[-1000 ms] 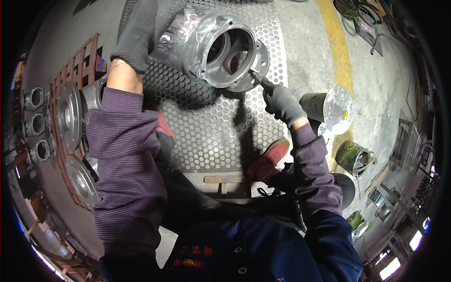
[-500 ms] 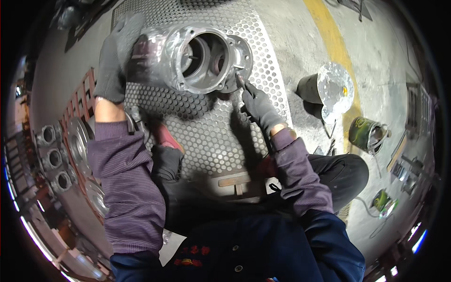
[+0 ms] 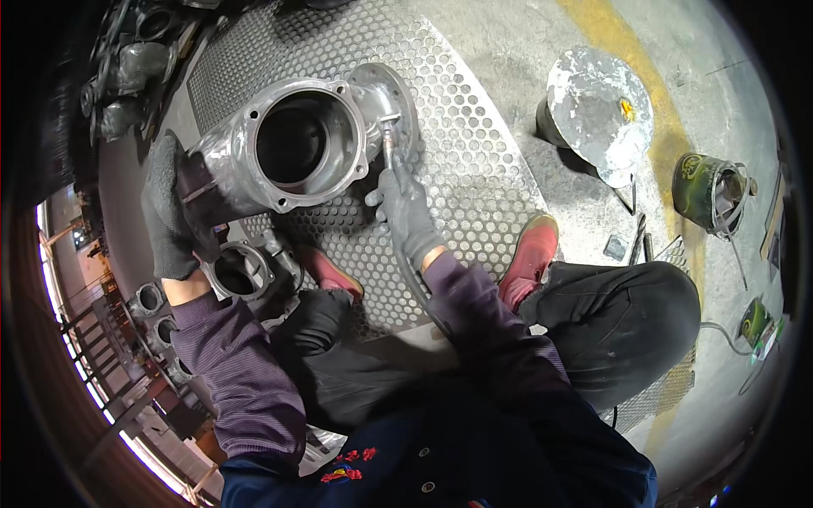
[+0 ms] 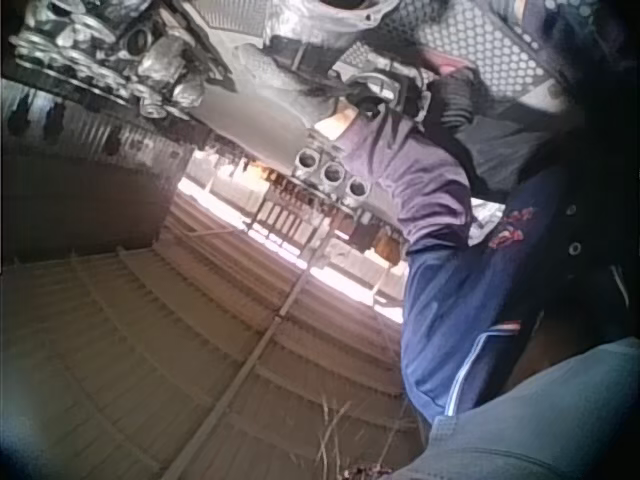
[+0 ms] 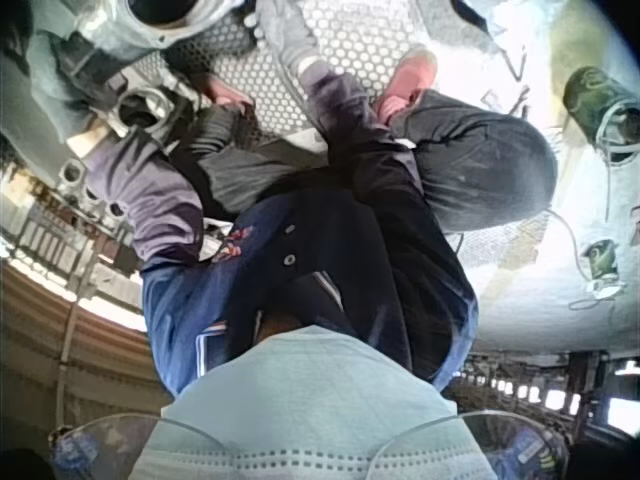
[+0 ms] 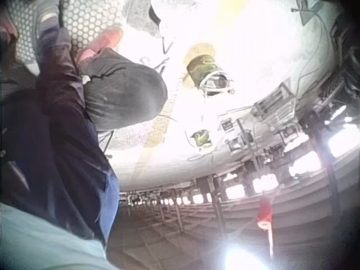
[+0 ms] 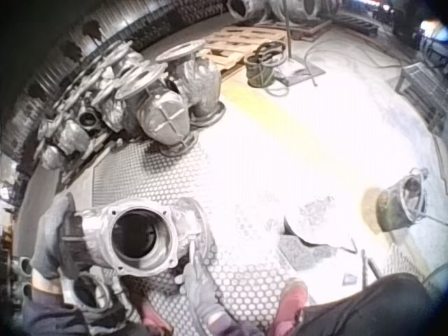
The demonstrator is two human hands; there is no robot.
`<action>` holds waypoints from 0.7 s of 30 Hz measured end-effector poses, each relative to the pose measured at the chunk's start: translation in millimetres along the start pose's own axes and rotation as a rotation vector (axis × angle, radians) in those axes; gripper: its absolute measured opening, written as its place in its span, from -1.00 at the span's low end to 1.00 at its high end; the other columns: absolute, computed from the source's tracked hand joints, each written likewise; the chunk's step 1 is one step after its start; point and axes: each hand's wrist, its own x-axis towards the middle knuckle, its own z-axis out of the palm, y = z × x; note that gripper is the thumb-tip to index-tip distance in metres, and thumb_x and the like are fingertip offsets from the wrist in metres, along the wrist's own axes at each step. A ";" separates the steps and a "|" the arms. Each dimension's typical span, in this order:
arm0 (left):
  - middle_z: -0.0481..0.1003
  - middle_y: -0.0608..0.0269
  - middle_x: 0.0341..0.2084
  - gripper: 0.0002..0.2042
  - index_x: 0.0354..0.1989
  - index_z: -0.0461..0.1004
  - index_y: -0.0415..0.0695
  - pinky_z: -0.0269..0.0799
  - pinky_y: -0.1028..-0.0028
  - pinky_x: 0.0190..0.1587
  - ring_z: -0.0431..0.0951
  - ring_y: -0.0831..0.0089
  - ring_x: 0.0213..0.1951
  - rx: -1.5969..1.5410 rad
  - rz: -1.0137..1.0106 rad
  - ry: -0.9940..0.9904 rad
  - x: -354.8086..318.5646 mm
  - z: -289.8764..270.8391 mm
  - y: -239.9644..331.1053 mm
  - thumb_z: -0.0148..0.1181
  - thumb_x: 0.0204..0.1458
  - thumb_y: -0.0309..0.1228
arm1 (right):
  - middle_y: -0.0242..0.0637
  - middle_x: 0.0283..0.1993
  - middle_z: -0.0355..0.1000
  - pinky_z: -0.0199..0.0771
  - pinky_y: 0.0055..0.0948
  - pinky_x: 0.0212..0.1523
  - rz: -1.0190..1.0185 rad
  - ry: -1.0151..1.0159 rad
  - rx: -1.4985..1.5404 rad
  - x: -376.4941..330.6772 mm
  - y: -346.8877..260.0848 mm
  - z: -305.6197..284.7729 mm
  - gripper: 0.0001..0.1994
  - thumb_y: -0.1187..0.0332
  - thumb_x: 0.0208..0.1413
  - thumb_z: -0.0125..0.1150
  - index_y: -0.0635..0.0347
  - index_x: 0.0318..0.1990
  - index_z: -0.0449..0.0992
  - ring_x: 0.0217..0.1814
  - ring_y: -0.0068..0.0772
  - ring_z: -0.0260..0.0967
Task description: Marking and inspecting a large metal casting component with a scribe.
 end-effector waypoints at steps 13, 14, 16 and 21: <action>0.49 0.25 -0.23 -0.64 -0.08 0.46 -0.14 0.47 0.41 -0.13 0.50 0.43 -0.18 0.088 0.100 0.022 3.3 -1.6 0.1 0.13 0.12 -0.12 | -0.34 -0.50 0.37 0.14 -0.62 -0.76 0.084 0.093 -0.099 -2.2 -4.2 4.9 -0.66 0.13 0.24 -0.04 -0.06 0.13 0.32 -0.71 -0.63 0.09; 0.47 0.27 -0.20 -0.65 -0.03 0.44 -0.11 0.47 0.42 -0.11 0.48 0.43 -0.15 0.020 0.015 0.009 0.7 3.3 1.7 0.14 0.12 -0.15 | -0.34 -0.50 0.37 0.14 -0.62 -0.76 0.082 0.092 -0.102 -0.1 -0.5 2.7 -0.66 0.13 0.24 -0.04 -0.06 0.13 0.32 -0.71 -0.63 0.09; 0.45 0.29 -0.16 -0.64 0.02 0.42 -0.08 0.46 0.42 -0.09 0.46 0.43 -0.12 -0.046 -0.066 0.013 -5.1 6.5 2.2 0.15 0.12 -0.18 | -0.34 -0.48 0.36 0.14 -0.63 -0.77 0.045 0.033 -0.032 -3.4 5.8 6.4 -0.63 0.15 0.24 -0.04 0.01 0.14 0.30 -0.69 -0.62 0.09; 0.46 0.28 -0.20 -0.65 -0.03 0.44 -0.09 0.46 0.42 -0.17 0.48 0.45 -0.19 0.005 0.004 0.068 1.7 4.6 4.4 0.19 0.08 -0.19 | -0.40 -0.47 0.33 0.14 -0.64 -0.75 -0.019 0.068 -0.059 -2.8 14.3 10.4 -0.49 0.15 0.25 -0.05 -0.01 0.32 0.12 -0.68 -0.68 0.07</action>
